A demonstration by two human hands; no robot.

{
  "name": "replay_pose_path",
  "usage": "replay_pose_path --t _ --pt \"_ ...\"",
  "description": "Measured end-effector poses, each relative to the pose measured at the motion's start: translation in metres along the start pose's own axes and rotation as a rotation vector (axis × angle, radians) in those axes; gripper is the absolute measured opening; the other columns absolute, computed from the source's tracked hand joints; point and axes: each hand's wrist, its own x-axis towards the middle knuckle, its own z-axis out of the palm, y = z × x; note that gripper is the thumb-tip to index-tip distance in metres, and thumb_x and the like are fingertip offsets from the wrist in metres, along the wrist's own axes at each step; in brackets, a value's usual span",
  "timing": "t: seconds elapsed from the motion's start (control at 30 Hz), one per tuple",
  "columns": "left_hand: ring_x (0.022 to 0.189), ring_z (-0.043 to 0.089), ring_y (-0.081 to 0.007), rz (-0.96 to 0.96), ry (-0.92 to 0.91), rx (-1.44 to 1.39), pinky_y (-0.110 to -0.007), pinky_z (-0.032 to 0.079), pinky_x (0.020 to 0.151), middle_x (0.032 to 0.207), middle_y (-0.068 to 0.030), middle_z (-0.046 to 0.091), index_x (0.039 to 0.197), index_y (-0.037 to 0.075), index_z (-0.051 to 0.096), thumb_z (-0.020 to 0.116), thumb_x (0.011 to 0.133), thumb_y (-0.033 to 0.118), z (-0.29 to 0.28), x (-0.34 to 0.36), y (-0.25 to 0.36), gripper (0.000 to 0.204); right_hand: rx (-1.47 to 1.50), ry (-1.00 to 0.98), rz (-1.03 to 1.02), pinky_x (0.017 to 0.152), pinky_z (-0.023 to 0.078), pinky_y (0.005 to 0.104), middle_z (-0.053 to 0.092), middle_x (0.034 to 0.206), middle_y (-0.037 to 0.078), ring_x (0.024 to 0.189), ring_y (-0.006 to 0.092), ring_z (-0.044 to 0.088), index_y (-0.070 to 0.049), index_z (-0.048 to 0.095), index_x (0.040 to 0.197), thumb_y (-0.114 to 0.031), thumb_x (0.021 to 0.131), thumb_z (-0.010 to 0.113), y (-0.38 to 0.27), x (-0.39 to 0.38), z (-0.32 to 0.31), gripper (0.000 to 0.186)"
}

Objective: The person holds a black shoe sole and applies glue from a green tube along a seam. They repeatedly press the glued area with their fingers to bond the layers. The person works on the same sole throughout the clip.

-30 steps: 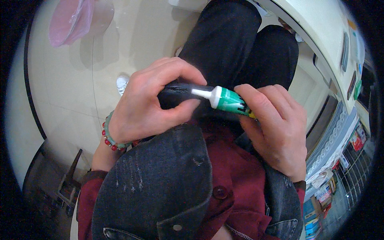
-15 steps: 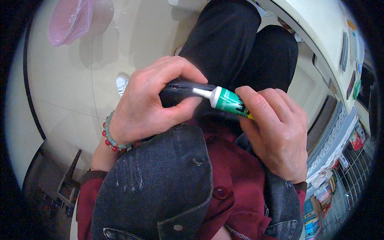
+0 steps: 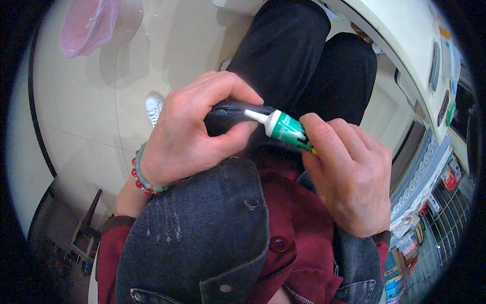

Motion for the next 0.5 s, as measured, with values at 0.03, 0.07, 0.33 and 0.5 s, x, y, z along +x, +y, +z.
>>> replay_pose_path --t 0.03,0.07,0.33,0.5 --pt "0.096 0.068 -0.0177 0.011 0.003 0.007 -0.029 0.052 0.087 0.103 -0.0096 0.069 0.105 0.001 0.068 0.070 0.074 0.000 -0.0002 -0.0002 0.0002 0.030 -0.009 -0.004 0.008 0.060 0.050 0.0402 0.059 0.080 0.008 0.070 0.0272 0.062 -0.007 0.066 0.109 -0.001 0.070 0.074 -0.0016 -0.0004 -0.0003 0.040" --pt "0.095 0.068 -0.0177 0.022 0.005 0.015 -0.029 0.052 0.087 0.103 -0.0095 0.069 0.105 0.001 0.068 0.070 0.074 0.000 -0.0005 -0.0003 0.0003 0.030 -0.005 -0.011 0.023 0.060 0.050 0.0401 0.059 0.080 0.007 0.069 0.0271 0.062 -0.007 0.066 0.108 -0.001 0.070 0.074 -0.0027 -0.0006 -0.0006 0.039" --pt "0.095 0.068 -0.0177 0.037 0.017 0.022 -0.029 0.052 0.086 0.101 -0.0095 0.069 0.105 0.001 0.068 0.069 0.075 0.001 -0.0012 -0.0020 0.0021 0.031 0.013 -0.050 0.033 0.060 0.051 0.0396 0.059 0.079 0.008 0.069 0.0271 0.062 -0.006 0.064 0.110 -0.001 0.074 0.073 -0.0076 -0.0003 -0.0013 0.037" --pt "0.095 0.068 -0.0176 0.034 0.021 0.015 -0.028 0.052 0.086 0.102 -0.0097 0.069 0.106 0.001 0.068 0.069 0.075 0.000 -0.0009 -0.0028 0.0012 0.031 0.011 -0.054 0.031 0.061 0.051 0.0392 0.059 0.081 0.008 0.070 0.0266 0.062 -0.005 0.064 0.111 -0.001 0.075 0.073 -0.0084 0.0002 -0.0017 0.037"
